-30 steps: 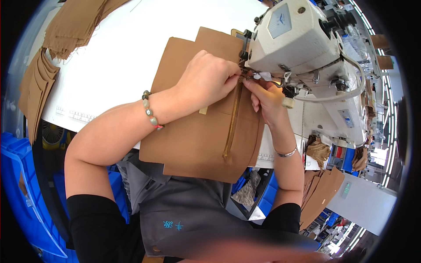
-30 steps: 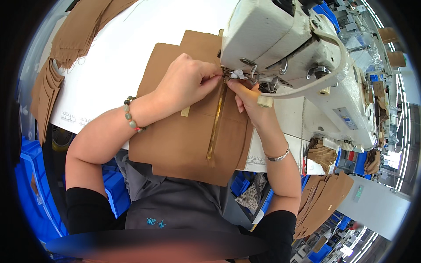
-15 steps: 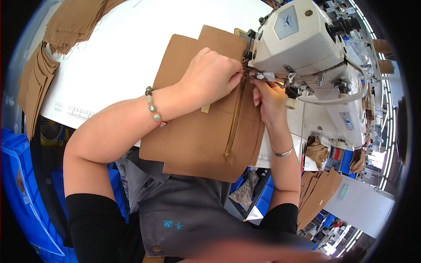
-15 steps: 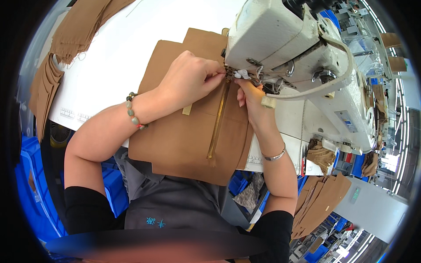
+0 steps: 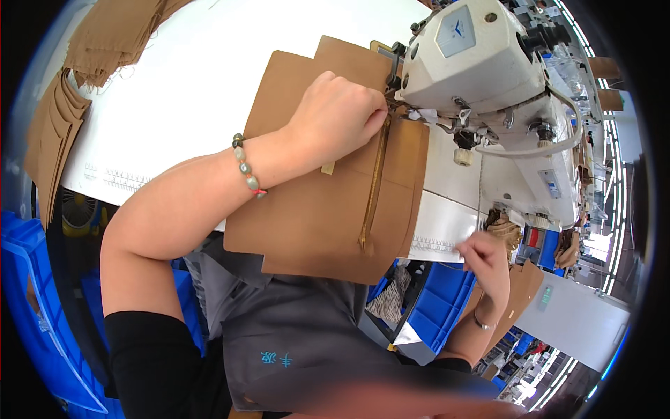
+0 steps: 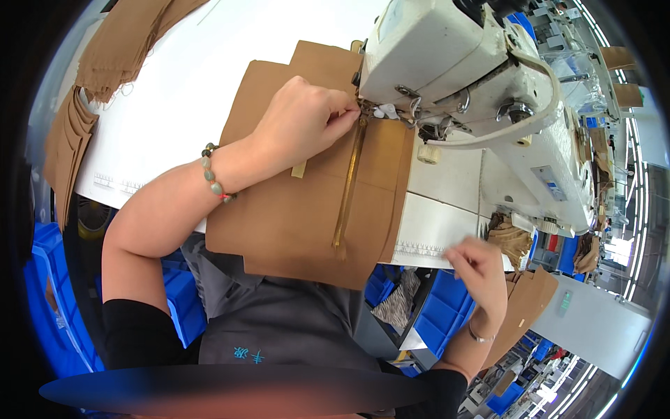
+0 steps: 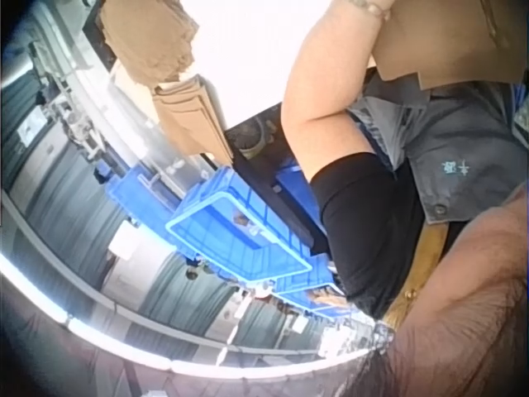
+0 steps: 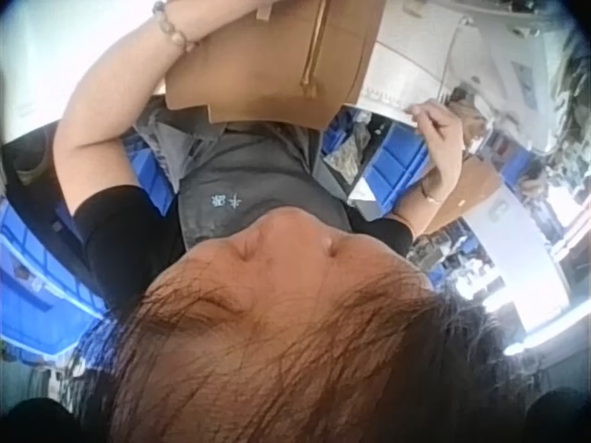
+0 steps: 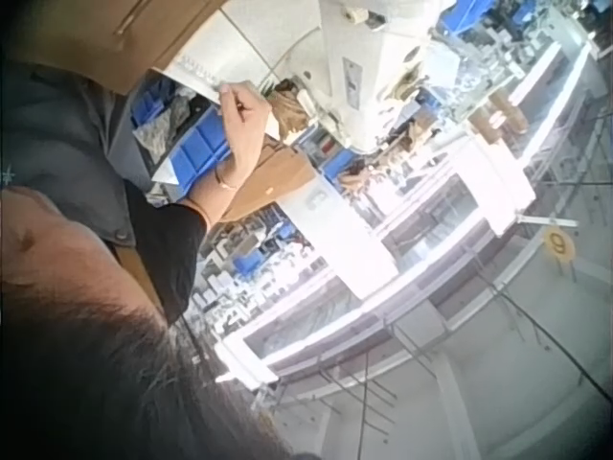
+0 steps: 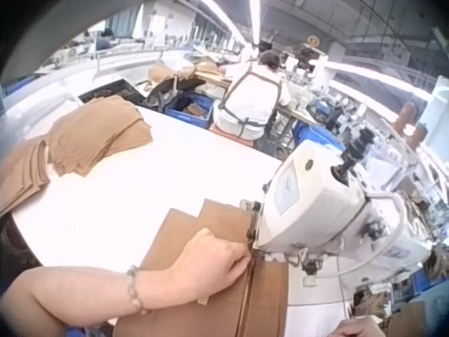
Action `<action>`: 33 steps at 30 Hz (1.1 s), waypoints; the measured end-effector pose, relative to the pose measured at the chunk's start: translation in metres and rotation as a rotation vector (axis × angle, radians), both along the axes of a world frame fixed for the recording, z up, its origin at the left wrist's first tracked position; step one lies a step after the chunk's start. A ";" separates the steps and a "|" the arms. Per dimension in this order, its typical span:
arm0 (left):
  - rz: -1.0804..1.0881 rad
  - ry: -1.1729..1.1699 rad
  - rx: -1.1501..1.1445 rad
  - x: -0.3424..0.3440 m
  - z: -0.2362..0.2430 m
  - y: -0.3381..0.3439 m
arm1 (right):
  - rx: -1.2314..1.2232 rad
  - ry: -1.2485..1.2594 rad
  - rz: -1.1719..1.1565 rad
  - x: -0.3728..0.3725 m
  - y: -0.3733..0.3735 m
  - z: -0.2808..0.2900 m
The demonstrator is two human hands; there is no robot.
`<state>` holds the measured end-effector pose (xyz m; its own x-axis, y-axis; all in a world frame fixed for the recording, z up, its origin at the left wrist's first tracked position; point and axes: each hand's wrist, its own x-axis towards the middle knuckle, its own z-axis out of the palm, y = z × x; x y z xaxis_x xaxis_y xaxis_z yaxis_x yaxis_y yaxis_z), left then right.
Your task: Sewing components and a zipper onto a leather bag piece using an industrial sewing machine.
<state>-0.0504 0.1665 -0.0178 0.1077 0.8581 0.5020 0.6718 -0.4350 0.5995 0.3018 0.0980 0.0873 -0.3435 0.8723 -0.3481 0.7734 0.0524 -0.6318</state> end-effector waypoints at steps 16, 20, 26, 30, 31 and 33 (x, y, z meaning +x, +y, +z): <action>0.020 0.007 0.040 0.001 -0.001 0.001 | 0.418 0.010 -0.050 -0.029 0.003 -0.009; 0.012 0.012 0.055 0.005 -0.002 0.005 | 0.283 0.175 -0.159 -0.076 0.046 -0.035; 0.027 0.022 0.045 0.004 -0.001 0.004 | -0.082 0.504 -0.316 -0.125 0.097 -0.070; 0.026 0.065 -0.101 0.003 0.000 0.004 | -0.208 0.519 -0.307 -0.143 0.108 -0.076; 0.022 0.077 -0.088 0.003 0.000 0.004 | -0.226 0.533 -0.297 -0.144 0.109 -0.078; 0.018 0.083 -0.076 0.004 -0.001 0.005 | -0.244 0.544 -0.287 -0.144 0.111 -0.080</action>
